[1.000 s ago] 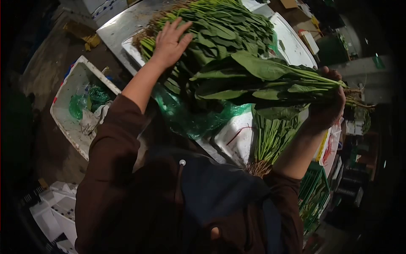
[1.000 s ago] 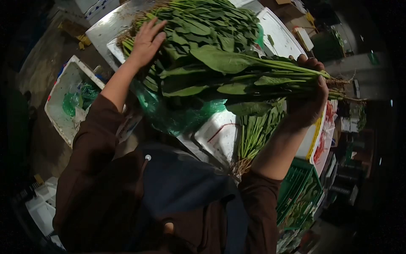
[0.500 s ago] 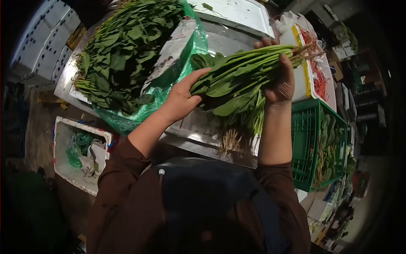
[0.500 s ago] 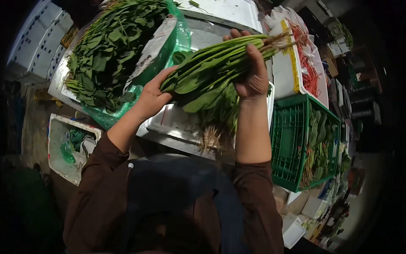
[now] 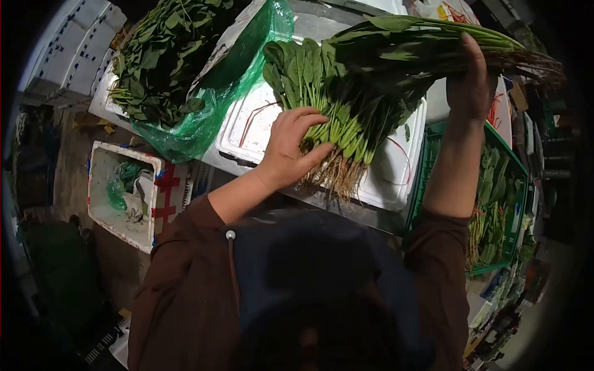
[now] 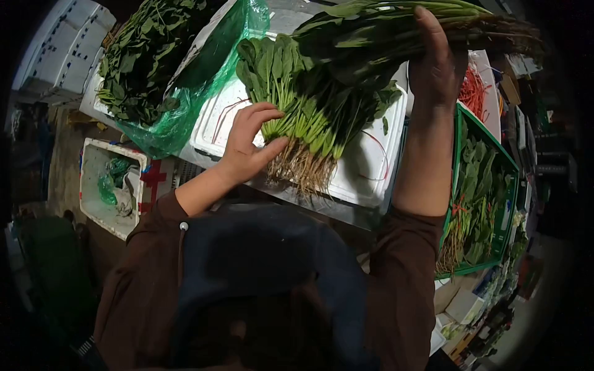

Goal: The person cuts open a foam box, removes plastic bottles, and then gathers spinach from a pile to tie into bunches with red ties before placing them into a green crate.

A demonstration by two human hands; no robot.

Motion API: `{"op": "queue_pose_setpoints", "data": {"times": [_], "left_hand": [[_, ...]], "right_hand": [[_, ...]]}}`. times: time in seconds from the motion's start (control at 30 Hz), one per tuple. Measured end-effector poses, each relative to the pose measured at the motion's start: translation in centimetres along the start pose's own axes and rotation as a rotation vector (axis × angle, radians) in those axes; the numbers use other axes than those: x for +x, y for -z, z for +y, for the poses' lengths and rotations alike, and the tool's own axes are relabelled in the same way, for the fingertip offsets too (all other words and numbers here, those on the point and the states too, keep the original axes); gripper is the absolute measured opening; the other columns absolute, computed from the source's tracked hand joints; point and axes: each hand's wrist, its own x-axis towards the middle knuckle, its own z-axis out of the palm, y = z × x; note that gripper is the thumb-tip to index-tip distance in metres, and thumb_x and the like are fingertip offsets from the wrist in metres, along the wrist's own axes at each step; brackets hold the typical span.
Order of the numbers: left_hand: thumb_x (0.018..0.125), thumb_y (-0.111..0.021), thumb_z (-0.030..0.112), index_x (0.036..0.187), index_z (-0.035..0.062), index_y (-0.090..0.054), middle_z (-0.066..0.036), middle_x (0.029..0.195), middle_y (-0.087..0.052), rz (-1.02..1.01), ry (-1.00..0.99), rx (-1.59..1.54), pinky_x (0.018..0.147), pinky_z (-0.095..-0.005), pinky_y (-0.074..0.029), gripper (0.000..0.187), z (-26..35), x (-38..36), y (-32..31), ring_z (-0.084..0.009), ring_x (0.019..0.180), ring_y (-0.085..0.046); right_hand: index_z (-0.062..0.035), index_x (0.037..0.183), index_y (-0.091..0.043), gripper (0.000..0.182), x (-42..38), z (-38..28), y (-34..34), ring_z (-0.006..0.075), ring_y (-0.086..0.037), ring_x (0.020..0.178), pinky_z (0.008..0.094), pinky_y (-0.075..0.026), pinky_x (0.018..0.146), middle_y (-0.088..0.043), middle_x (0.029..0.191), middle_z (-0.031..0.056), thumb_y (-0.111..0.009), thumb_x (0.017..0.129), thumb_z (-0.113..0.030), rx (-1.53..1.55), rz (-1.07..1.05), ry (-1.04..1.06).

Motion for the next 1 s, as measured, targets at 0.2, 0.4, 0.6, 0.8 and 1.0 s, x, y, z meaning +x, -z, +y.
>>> {"op": "queue_pose_setpoints", "data": {"times": [0.2, 0.4, 0.6, 0.8, 1.0], "left_hand": [[0.084, -0.066, 0.016, 0.107, 0.0053, -0.058, -0.006, 0.102, -0.055, 0.001, 0.334, -0.669, 0.08, -0.0249, -0.045, 0.026, 2.3, 3.5, 0.3, -0.0129, 0.091, -0.056], [0.08, -0.067, 0.009, 0.11, 0.0031, -0.053, -0.009, 0.102, -0.055, 0.138, 0.071, -0.55, 0.082, -0.0291, -0.047, 0.033, 2.1, 9.1, -2.1, -0.0184, 0.093, -0.058], [0.081, -0.066, 0.005, 0.11, 0.0016, -0.052, -0.007, 0.102, -0.055, 0.151, 0.001, -0.407, 0.085, -0.0275, -0.046, 0.033, 1.3, 9.8, -3.8, -0.0157, 0.096, -0.057], [0.08, -0.067, 0.004, 0.103, 0.0023, -0.061, -0.008, 0.095, -0.057, 0.207, -0.058, -0.479, 0.078, -0.028, -0.049, 0.024, 1.4, 10.0, -2.6, -0.018, 0.089, -0.06], [0.076, -0.071, 0.004, 0.096, 0.0019, -0.065, -0.009, 0.091, -0.062, 0.16, -0.029, -0.611, 0.071, -0.0261, -0.051, 0.021, 2.8, 10.6, 0.3, -0.0143, 0.082, -0.062]], "right_hand": [[-0.0038, 0.096, -0.062, 0.026, -2.3, 2.3, -3.6, 0.018, -0.061, 0.082, 0.0336, -0.048, 0.072, -0.065, 0.09, 0.0058, -0.069, 0.081, -0.024, -0.858, -0.351, 0.19], [-0.0028, 0.094, -0.057, 0.031, -4.1, 5.1, -4.6, 0.0095, -0.055, 0.076, 0.0261, -0.045, 0.068, -0.06, 0.083, 0.0009, -0.074, 0.077, -0.022, -0.555, -0.285, -0.141], [0.0002, 0.11, -0.055, 0.049, -4.3, 5.2, -3.9, 0.0142, -0.057, 0.086, 0.0284, -0.047, 0.076, -0.062, 0.088, 0.0046, -0.077, 0.074, -0.025, -0.324, -0.312, -0.119], [-0.0011, 0.126, -0.043, 0.074, -3.1, 3.2, -2.3, 0.0147, -0.054, 0.101, 0.0287, -0.044, 0.089, -0.057, 0.109, 0.0055, -0.082, 0.066, -0.019, -0.6, -0.528, -0.192], [-0.0031, 0.125, -0.044, 0.071, -3.5, 3.1, -3.5, 0.0144, -0.054, 0.1, 0.0302, -0.045, 0.089, -0.058, 0.106, 0.005, -0.082, 0.066, -0.018, -0.659, -0.626, -0.139]]}}
